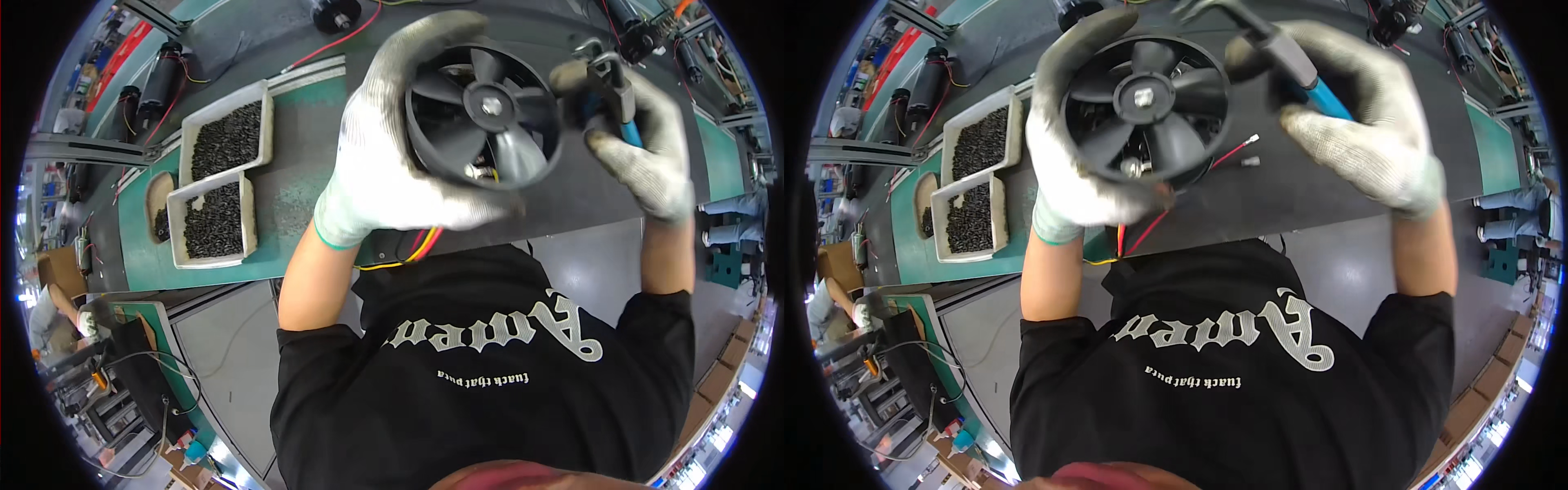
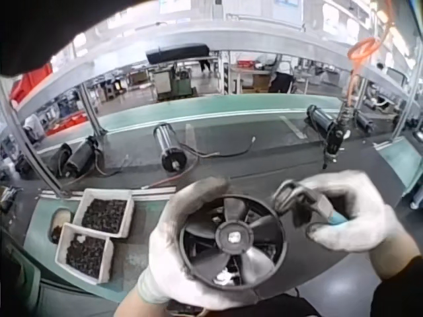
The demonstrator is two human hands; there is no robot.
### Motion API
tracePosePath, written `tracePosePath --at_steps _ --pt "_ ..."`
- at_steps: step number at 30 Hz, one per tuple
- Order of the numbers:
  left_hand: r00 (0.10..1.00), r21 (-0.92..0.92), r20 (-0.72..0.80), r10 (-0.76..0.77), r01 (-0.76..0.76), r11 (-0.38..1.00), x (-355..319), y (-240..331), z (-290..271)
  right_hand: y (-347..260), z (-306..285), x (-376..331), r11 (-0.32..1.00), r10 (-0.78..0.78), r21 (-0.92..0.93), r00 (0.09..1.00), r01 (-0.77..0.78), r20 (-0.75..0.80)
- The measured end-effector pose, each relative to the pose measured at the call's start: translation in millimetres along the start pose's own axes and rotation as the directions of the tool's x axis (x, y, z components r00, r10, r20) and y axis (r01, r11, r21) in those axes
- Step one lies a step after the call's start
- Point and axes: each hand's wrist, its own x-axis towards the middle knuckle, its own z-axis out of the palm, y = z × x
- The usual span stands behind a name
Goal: Assembling fans onto electric motors using pliers and a power screwdriver on an electronics assembly line.
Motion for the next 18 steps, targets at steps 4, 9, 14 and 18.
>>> tracePosePath --at_steps 4,9,14,18 --pt "0.851 0.158 0.006 0.524 -0.519 0.840 -9 -30 18 -51 -9 5 0.812 -0.094 -0.564 0.987 0.153 0.132" --pt "0.798 0.078 -0.074 0.599 -0.594 0.801 -15 -35 21 -50 -2 3 0.536 -0.387 -0.684 0.864 0.495 0.323" --pt "0.781 0.050 -0.067 0.621 -0.619 0.784 -7 -34 25 -97 10 -1 0.683 0.113 -0.729 0.983 0.030 0.147" --pt "0.814 0.092 -0.064 0.578 -0.572 0.815 -18 -36 21 -49 -30 -3 0.707 -0.188 -0.624 0.939 0.333 0.288"
